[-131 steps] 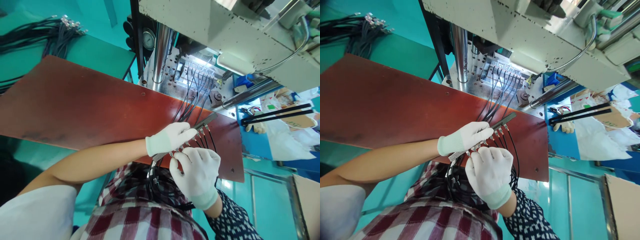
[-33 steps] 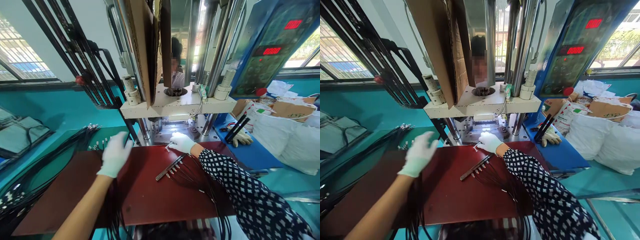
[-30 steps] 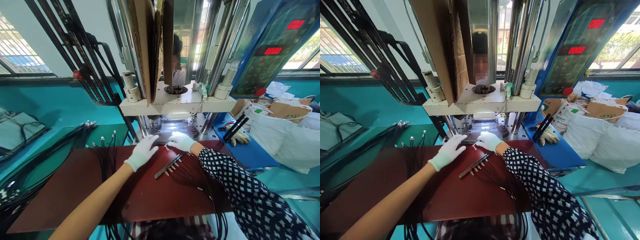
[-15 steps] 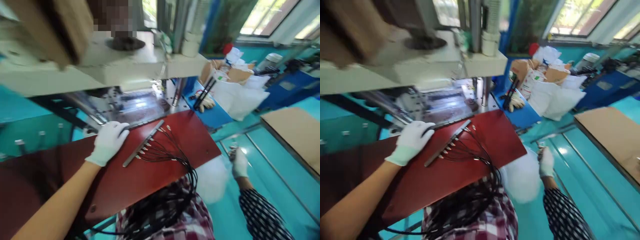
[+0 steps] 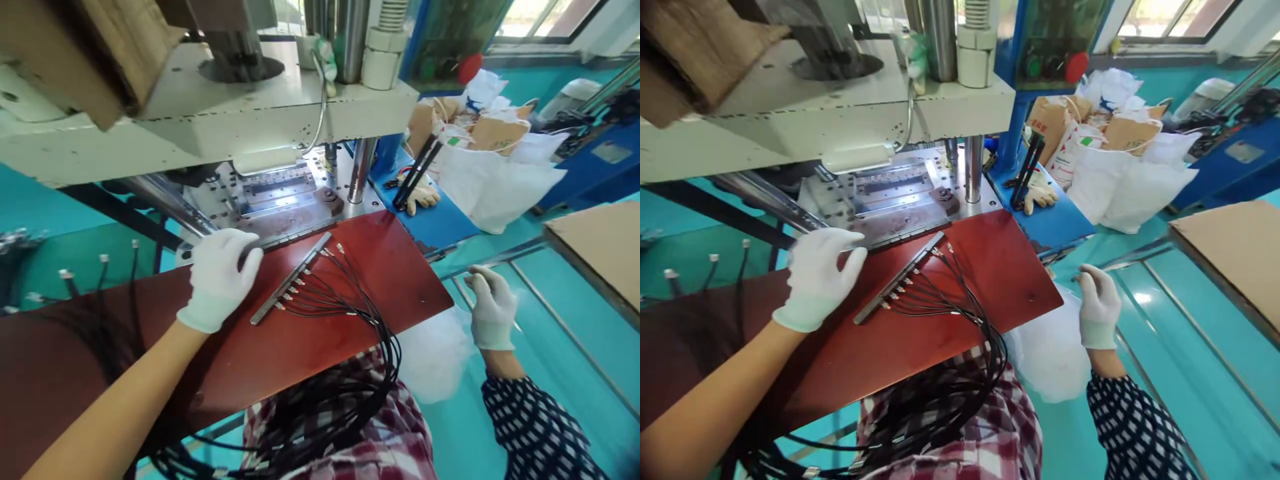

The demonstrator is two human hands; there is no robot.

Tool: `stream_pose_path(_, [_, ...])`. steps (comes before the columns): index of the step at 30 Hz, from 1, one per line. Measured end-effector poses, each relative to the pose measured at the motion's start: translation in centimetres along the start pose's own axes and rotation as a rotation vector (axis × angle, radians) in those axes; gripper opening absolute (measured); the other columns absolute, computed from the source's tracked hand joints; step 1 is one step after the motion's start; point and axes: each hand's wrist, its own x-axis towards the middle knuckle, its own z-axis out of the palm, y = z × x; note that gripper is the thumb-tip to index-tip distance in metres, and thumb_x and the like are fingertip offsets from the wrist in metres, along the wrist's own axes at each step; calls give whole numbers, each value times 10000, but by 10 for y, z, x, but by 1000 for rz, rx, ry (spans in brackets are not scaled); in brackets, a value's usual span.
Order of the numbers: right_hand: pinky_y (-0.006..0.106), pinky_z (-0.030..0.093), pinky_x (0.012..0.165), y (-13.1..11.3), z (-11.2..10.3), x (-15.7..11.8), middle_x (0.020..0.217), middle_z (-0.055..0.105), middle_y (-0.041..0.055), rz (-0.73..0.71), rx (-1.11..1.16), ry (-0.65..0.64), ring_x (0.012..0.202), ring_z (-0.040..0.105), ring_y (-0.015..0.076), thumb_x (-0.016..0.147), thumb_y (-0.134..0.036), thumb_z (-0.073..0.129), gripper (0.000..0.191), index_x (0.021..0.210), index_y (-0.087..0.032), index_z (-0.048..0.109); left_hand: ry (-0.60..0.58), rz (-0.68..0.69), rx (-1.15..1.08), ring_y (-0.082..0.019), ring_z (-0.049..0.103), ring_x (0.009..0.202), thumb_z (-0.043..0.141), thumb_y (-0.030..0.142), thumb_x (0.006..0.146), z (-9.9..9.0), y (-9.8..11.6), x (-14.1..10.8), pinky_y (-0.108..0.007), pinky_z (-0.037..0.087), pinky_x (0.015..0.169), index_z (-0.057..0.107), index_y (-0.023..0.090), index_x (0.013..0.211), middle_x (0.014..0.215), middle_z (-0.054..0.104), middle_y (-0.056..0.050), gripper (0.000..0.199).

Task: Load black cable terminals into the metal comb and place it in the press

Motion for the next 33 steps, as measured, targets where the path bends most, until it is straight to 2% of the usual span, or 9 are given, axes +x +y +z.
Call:
stream_pose_path(4, [327,489,814,-107,61,-11,976,687,55,-354,-71,-543,902,635,201,918,-427,537,246,934,-236,692,-430,-142,-222,-222,635,958,491,450,919,-5,48,3,-342,478,894,652,204,1087,1026,678,-54,338])
stream_pose_path(7, [310,452,696,-150,103,-22,860,681,10,-338,-251,-678,768,621,182,841,-538,633,297,890,-249,685,-575,-244,-215,-244,613,1057,489,404,921,0,65,2,-370,457,952,648,212,1092,1123,638,-63,302])
stream_pose_path(10, [289,422,669,-159,126,-27,851,677,0,-358,-293,-689,762,621,172,824,-481,660,242,852,-240,670,-582,-292,-183,-251,606,1066,475,364,926,3,70,2,-373,459,928,643,219,1096,1129,619,-70,279])
stream_pose_path(14, [279,431,678,-160,130,-32,871,703,-5,-396,-239,-657,736,631,154,846,-336,628,122,899,-241,682,-577,-292,-189,-243,610,1027,489,354,918,4,68,3,-346,466,867,636,212,1040,1081,631,-72,238])
stream_pose_path(19, [281,471,706,-168,131,-36,864,736,-23,-308,-141,-811,784,667,177,853,-369,628,154,942,-257,685,-534,-303,-281,-250,612,1010,480,325,912,0,62,0,-366,461,879,625,195,1028,1066,653,-77,227])
stream_pose_path(23, [269,457,680,-178,134,-36,796,728,-22,-322,-129,-816,748,665,172,855,-415,639,179,889,-250,698,-524,-364,-512,-221,631,926,483,367,915,-7,53,-3,-358,466,846,610,196,1056,1012,687,-47,255])
stream_pose_path(27, [250,393,627,-189,135,-40,736,712,-32,-432,-202,-760,671,633,141,856,-383,646,153,849,-241,701,-518,-384,-769,-166,615,793,504,367,904,-12,46,-3,-315,495,782,594,167,1119,972,687,-39,308])
stream_pose_path(30, [255,342,602,-191,138,-43,650,663,-33,-589,-287,-684,623,588,128,849,-353,657,168,745,-223,682,-531,-337,-973,-115,579,709,491,308,910,-12,42,-2,-256,511,687,564,175,1288,1008,679,-37,407])
stream_pose_path(33, [265,333,621,-187,142,-44,628,635,-32,-745,-289,-576,631,564,127,853,-306,656,190,691,-208,654,-589,-385,-1083,-98,560,656,498,289,909,-12,40,-1,-214,494,578,528,195,1381,930,666,-31,482])
